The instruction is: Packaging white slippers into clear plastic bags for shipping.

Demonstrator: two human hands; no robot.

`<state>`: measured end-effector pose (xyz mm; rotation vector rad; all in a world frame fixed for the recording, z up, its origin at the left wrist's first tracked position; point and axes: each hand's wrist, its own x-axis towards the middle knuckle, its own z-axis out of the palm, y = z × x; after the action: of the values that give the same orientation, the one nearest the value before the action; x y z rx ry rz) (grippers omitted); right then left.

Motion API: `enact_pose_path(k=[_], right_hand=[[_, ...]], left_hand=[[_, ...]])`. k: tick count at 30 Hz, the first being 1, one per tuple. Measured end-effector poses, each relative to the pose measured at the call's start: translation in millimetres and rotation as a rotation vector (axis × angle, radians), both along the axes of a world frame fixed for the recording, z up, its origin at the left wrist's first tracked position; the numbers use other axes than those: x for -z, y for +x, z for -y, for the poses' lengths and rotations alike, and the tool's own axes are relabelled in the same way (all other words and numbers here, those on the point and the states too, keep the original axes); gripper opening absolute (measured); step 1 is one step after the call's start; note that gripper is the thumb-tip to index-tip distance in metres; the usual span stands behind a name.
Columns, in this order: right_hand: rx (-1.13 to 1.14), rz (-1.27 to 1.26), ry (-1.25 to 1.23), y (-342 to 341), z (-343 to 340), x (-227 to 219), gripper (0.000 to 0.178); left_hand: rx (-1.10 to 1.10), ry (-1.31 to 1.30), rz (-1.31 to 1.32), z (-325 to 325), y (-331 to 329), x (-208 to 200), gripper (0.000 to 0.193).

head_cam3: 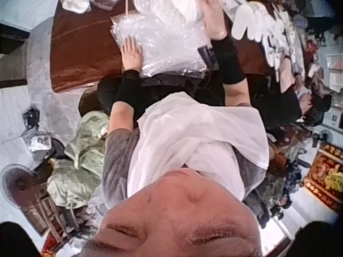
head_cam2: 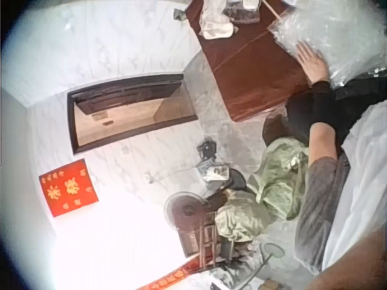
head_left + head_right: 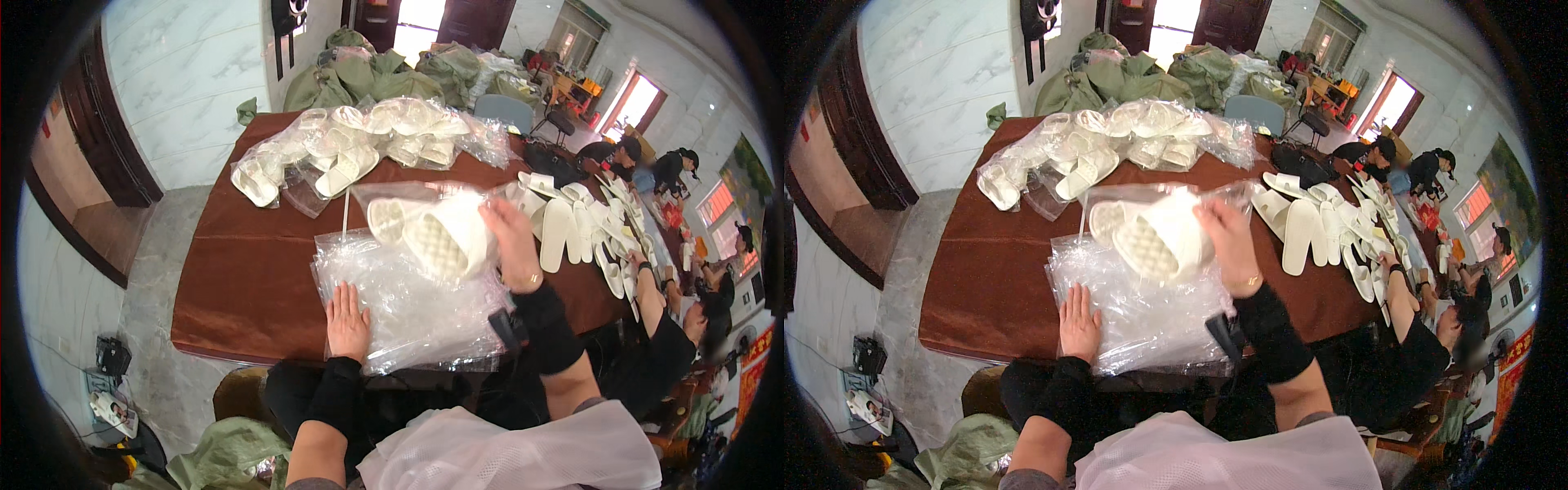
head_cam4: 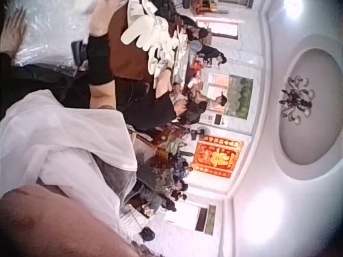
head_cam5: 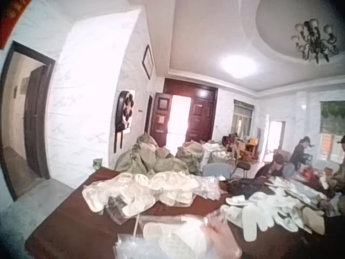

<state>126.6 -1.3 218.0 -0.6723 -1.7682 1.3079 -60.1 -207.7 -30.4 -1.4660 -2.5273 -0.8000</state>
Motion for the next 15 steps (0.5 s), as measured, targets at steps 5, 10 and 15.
enact_pose_path(k=[5, 10, 15], right_hand=[[-0.035, 0.135, -0.050, 11, 74, 111, 0.027], [-0.151, 0.239, -0.164, 48, 72, 158, 0.026], [0.288, 0.349, 0.141, 90, -1, 126, 0.020]], left_hand=[[0.096, -0.095, -0.114, 8, -4, 6, 0.062], [0.094, 0.020, -0.106, 14, -18, 29, 0.065], [0.107, 0.002, -0.087, 11, -14, 34, 0.068]])
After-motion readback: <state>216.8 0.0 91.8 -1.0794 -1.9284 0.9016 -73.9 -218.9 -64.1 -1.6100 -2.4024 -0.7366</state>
